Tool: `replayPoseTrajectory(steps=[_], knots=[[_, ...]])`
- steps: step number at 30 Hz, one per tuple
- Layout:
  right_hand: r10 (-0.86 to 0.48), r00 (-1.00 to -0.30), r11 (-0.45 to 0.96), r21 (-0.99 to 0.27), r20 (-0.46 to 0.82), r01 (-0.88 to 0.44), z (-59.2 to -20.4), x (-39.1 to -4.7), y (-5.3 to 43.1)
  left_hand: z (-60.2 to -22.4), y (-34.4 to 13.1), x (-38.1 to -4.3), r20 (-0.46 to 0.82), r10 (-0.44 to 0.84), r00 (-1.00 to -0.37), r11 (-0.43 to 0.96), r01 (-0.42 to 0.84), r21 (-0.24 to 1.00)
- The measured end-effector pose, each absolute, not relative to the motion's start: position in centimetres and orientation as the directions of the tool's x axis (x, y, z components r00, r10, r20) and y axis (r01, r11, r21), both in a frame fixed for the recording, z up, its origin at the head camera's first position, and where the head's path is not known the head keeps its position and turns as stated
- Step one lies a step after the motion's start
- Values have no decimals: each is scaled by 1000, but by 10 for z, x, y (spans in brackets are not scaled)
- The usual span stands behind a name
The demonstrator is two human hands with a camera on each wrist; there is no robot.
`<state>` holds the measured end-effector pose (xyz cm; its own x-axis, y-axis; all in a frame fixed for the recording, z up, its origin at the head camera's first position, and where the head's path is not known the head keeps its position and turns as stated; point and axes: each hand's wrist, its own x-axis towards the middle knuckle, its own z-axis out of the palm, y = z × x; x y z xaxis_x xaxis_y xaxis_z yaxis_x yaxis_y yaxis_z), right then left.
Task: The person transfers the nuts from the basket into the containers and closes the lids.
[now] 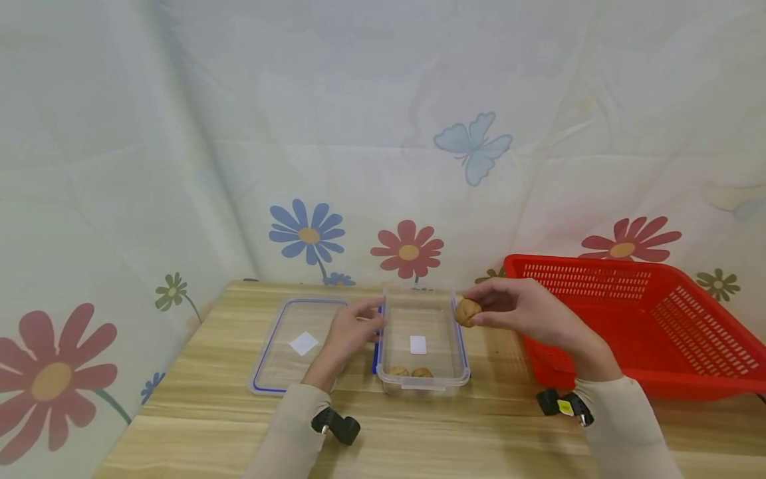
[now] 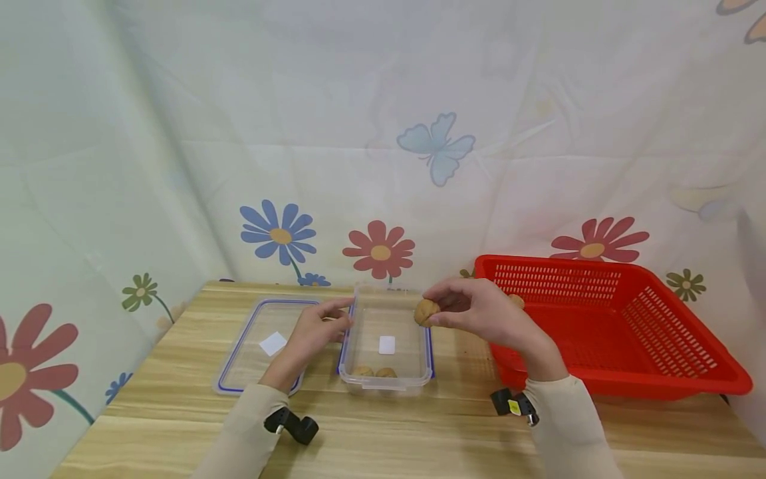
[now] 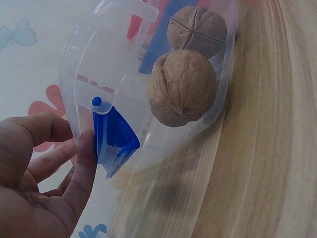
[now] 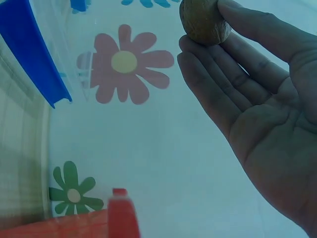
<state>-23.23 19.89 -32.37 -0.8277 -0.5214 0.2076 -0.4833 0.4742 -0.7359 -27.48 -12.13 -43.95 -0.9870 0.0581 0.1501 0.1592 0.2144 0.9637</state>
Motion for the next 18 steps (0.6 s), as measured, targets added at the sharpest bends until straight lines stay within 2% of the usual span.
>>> replayPoseTrajectory(steps=[10, 18], knots=[[-588, -798, 493, -723, 133, -484, -339, -236, 185, -439, -120, -275, 156, 59, -986, 217, 166, 962], [-659, -748, 492, -709, 75, -505, -352, -245, 176, -438, -120, -273, 156, 60, -986, 213, 166, 963]])
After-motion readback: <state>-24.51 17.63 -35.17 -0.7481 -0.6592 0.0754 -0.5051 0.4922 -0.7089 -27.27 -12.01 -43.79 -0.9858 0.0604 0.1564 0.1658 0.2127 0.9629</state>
